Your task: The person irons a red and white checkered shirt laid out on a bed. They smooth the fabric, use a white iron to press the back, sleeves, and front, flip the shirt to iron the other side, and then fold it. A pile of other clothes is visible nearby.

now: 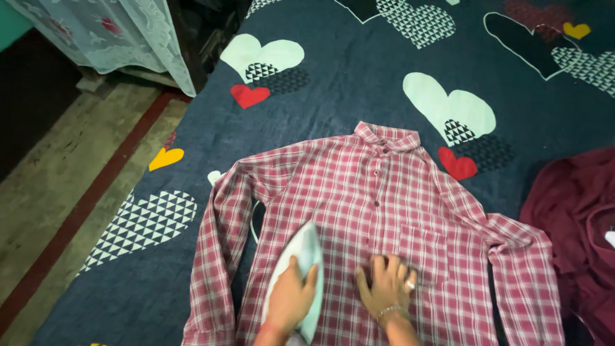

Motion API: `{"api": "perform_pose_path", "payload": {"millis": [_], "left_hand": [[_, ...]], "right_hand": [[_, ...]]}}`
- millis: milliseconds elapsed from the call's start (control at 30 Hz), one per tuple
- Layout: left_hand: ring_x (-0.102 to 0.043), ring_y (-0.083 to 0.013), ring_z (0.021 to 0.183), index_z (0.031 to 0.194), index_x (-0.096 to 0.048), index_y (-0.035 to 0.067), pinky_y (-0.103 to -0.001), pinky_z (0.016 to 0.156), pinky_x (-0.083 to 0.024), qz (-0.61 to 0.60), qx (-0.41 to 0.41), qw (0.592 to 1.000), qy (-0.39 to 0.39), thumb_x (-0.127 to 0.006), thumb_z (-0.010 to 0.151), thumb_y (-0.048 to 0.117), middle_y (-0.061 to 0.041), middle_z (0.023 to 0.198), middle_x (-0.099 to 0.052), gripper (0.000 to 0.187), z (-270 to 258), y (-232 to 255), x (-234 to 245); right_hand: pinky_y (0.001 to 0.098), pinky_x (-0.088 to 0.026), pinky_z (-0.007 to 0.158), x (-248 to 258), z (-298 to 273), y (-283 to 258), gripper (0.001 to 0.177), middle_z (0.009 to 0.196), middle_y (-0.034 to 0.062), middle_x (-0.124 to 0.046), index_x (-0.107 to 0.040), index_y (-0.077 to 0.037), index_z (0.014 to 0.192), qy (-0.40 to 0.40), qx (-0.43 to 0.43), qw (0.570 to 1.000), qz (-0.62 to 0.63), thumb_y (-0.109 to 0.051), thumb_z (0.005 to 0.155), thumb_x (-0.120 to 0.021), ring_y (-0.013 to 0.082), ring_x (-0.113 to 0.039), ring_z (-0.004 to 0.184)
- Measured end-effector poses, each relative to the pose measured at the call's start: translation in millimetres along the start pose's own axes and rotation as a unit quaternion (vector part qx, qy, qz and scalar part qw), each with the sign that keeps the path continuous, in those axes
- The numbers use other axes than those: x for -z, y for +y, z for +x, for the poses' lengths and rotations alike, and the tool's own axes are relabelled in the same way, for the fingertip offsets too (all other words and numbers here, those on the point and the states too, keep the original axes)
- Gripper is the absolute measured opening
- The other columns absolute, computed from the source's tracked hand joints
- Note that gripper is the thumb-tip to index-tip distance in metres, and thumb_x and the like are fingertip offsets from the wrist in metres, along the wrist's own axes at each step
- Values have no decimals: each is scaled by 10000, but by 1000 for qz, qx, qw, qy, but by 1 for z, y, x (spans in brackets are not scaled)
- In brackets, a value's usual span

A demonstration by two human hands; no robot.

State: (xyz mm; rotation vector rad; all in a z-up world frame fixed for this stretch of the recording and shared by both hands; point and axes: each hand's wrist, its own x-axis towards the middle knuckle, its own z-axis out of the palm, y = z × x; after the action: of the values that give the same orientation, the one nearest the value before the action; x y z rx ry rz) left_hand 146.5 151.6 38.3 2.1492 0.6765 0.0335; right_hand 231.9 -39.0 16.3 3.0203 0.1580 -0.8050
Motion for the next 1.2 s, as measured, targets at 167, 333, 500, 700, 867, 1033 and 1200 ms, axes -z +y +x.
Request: {"api": "perform_pose_path", "payload": {"millis": [167, 333, 500, 700, 867, 1033, 1200], "left_hand": [[-789, -405, 709, 1095, -617, -11, -487, 688, -601, -62, 157, 980, -106, -600, 884, 506, -264, 807, -758, 558, 6, -19, 48], [-682, -324, 677, 900, -665, -12, -434, 588, -503, 75, -42, 996, 33, -669, 990, 534, -217, 736, -713, 553, 78, -11, 39], [-707, -243, 569, 935, -603, -20, -392, 517, -571, -186, 111, 974, -62, -628, 925, 513, -164, 704, -694, 534, 108, 12, 6], [-729, -280, 700, 938, -653, -17, -423, 652, -588, -102, 43, 977, -184, -614, 923, 593, -179, 783, -703, 612, 76, 25, -25], [-722, -418, 968, 1014, -694, -42, -490, 841, -559, -12, -30, 995, -99, -554, 919, 640, -315, 994, -713, 702, 140, 56, -63], [-668, -411, 1129, 1161, -695, 4, -513, 953, -508, 10, 16, 998, -53, -535, 892, 623, -258, 1173, -695, 693, 242, 90, -79], [-686, -409, 1164, 1193, -682, -75, -474, 990, -528, -11, -5, 998, -68, -550, 919, 614, -323, 1176, -696, 753, 242, 89, -75]], "right_hand": [[576, -26, 1225, 4, 53, -2, 763, 1672, 139, -169, -298, -149, 1556, 183, 137, 973, -42, -631, 969, -370, 294, -96, 1547], [507, 7, 1228, -17, 80, 8, 871, 1695, 97, -19, -48, -64, 1603, 203, 149, 967, -23, -609, 976, -311, 244, 8, 1548], [487, -11, 1217, -29, 86, 15, 797, 1691, 140, -59, -80, -8, 1581, 253, 162, 953, -35, -509, 1002, -302, 287, -32, 1550], [488, -45, 1258, -24, 88, 19, 664, 1701, 106, -166, -195, -43, 1584, 278, 189, 941, 37, -311, 999, -356, 261, -113, 1573], [495, -72, 1249, -23, 86, 18, 783, 1663, 143, -189, -184, -8, 1574, 245, 162, 955, 41, -302, 909, -477, 273, -145, 1546], [508, -98, 1245, -22, 83, 16, 758, 1650, 175, -212, -218, -7, 1557, 248, 170, 950, 79, -316, 923, -497, 307, -172, 1534], [505, -80, 1238, -19, 86, 19, 747, 1661, 179, -189, -225, 15, 1548, 263, 184, 945, 68, -334, 936, -471, 327, -154, 1534]]}}
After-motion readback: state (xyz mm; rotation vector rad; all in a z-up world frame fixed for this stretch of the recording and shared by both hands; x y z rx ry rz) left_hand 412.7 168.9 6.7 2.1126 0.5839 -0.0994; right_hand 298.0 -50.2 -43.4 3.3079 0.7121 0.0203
